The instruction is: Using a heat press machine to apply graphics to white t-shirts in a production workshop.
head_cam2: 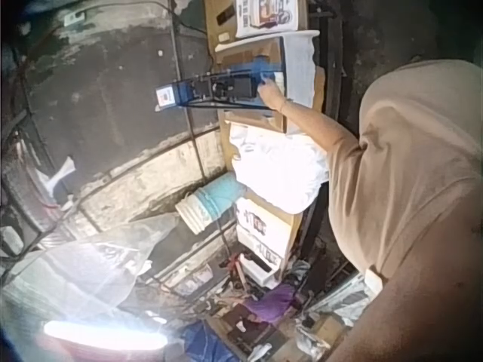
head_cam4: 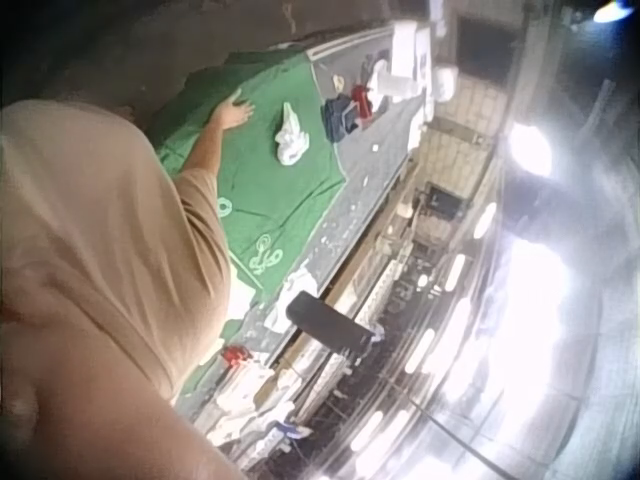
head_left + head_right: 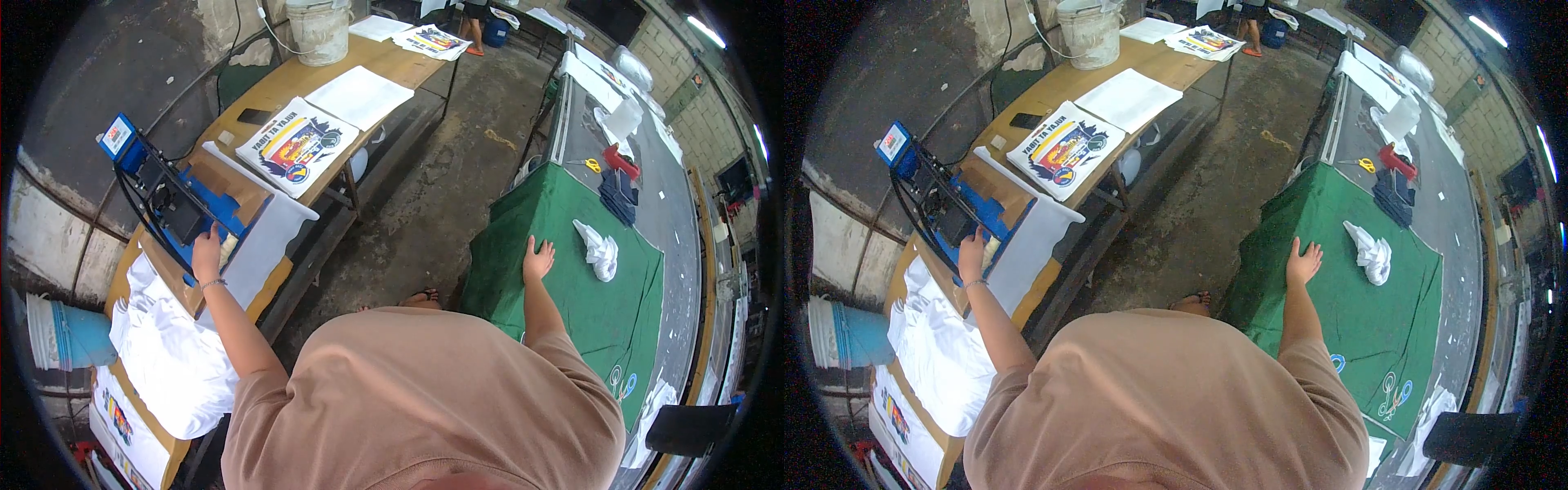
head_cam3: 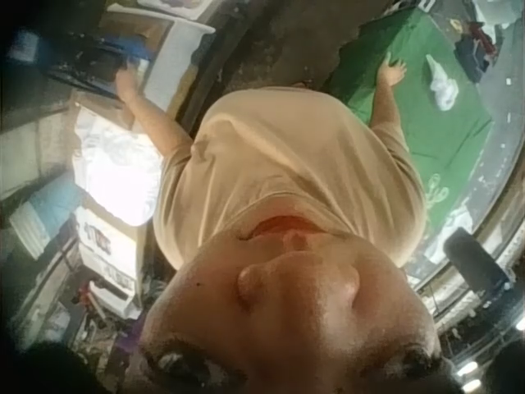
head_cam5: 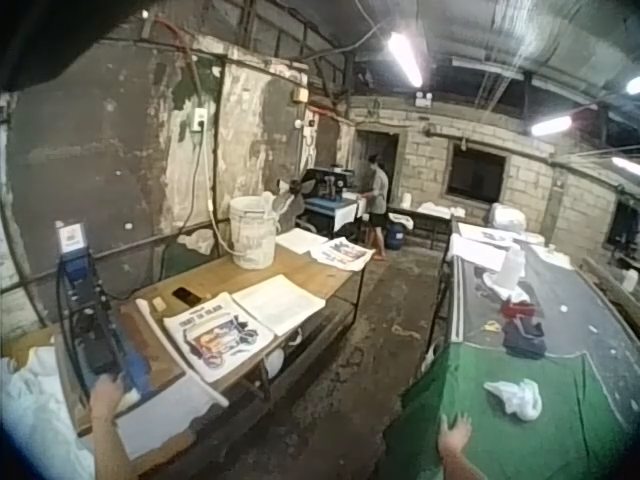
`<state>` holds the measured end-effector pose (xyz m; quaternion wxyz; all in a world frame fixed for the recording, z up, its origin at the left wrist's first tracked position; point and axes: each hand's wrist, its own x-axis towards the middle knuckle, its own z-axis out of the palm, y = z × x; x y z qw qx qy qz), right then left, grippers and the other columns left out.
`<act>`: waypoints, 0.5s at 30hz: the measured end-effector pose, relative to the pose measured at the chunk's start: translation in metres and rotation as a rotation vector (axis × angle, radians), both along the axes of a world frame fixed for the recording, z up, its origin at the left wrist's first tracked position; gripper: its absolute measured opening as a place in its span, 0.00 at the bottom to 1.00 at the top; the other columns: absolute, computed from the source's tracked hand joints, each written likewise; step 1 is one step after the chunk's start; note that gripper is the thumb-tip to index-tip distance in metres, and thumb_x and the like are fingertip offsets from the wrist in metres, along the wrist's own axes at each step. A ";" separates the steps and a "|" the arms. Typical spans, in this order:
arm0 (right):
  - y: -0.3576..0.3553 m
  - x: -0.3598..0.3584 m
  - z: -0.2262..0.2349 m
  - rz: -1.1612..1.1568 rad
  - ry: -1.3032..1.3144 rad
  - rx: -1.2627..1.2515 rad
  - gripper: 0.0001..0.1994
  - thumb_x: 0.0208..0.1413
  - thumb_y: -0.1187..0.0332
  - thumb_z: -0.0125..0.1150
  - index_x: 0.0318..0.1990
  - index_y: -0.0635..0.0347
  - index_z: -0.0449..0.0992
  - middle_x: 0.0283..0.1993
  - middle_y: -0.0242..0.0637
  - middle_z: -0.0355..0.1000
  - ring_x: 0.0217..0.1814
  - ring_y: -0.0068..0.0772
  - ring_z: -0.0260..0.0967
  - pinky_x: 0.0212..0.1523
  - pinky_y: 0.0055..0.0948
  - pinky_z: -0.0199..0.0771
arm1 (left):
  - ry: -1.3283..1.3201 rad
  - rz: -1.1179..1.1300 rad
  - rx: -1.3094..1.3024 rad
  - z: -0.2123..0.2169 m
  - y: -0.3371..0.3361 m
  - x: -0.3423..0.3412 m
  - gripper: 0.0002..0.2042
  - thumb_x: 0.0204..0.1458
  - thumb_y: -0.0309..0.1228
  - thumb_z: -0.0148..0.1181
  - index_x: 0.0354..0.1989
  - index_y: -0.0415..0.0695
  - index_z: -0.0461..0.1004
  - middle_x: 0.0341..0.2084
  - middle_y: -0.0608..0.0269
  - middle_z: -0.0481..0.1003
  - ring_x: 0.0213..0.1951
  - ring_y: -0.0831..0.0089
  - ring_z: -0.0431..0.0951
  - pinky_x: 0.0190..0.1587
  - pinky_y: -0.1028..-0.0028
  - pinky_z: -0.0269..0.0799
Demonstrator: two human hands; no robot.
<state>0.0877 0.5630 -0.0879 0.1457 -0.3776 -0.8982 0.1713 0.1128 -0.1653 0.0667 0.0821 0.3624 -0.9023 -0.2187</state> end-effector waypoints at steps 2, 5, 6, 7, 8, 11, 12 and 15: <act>0.000 0.000 0.000 0.005 0.008 -0.001 0.37 0.53 0.39 0.41 0.61 0.59 0.59 0.67 0.40 0.47 0.71 0.37 0.37 0.68 0.36 0.33 | -0.003 0.011 -0.004 0.001 0.001 0.000 0.25 0.52 0.52 0.42 0.27 0.41 0.77 0.33 0.45 0.75 0.40 0.51 0.74 0.42 0.63 0.67; 0.001 0.000 -0.001 0.008 0.012 -0.003 0.37 0.53 0.39 0.41 0.60 0.59 0.59 0.67 0.40 0.47 0.71 0.38 0.37 0.68 0.36 0.33 | 0.003 -0.005 -0.012 0.002 0.002 0.001 0.26 0.52 0.53 0.42 0.27 0.41 0.77 0.33 0.45 0.75 0.40 0.51 0.74 0.42 0.63 0.67; 0.001 0.000 -0.001 0.006 0.009 0.001 0.37 0.53 0.39 0.41 0.60 0.59 0.59 0.67 0.40 0.47 0.71 0.38 0.37 0.68 0.36 0.33 | -0.002 0.001 -0.019 0.002 0.003 0.001 0.26 0.53 0.53 0.42 0.27 0.41 0.77 0.32 0.45 0.75 0.40 0.51 0.74 0.42 0.63 0.67; 0.001 0.000 -0.002 0.011 0.014 -0.003 0.37 0.53 0.39 0.41 0.60 0.59 0.59 0.67 0.40 0.47 0.71 0.38 0.37 0.68 0.36 0.33 | -0.002 0.004 -0.018 0.002 0.003 0.001 0.26 0.53 0.53 0.42 0.27 0.41 0.77 0.32 0.45 0.75 0.39 0.51 0.74 0.42 0.63 0.67; 0.002 0.000 -0.002 0.011 0.019 -0.001 0.37 0.53 0.39 0.41 0.60 0.60 0.59 0.67 0.41 0.47 0.71 0.38 0.37 0.68 0.36 0.33 | -0.006 0.009 -0.025 0.002 0.003 0.001 0.26 0.53 0.53 0.42 0.27 0.41 0.77 0.32 0.45 0.75 0.39 0.51 0.74 0.42 0.63 0.67; 0.002 0.000 -0.003 0.012 0.026 -0.004 0.37 0.53 0.39 0.41 0.60 0.60 0.59 0.67 0.41 0.47 0.71 0.39 0.38 0.68 0.36 0.33 | 0.006 0.011 -0.024 0.002 0.003 0.001 0.26 0.53 0.53 0.42 0.27 0.41 0.77 0.32 0.45 0.75 0.39 0.50 0.74 0.41 0.63 0.67; 0.002 0.000 -0.003 0.009 0.024 -0.002 0.37 0.53 0.39 0.41 0.60 0.60 0.59 0.67 0.41 0.48 0.71 0.39 0.38 0.68 0.36 0.34 | 0.004 0.008 -0.022 0.002 0.002 0.001 0.26 0.53 0.53 0.42 0.27 0.41 0.77 0.32 0.45 0.75 0.39 0.50 0.74 0.42 0.63 0.67; 0.002 0.000 -0.003 0.012 0.022 0.006 0.37 0.53 0.39 0.41 0.60 0.60 0.59 0.67 0.41 0.48 0.71 0.39 0.38 0.68 0.36 0.34 | -0.008 0.019 -0.023 0.002 0.003 0.001 0.26 0.53 0.53 0.42 0.27 0.41 0.77 0.32 0.45 0.75 0.39 0.51 0.74 0.42 0.63 0.67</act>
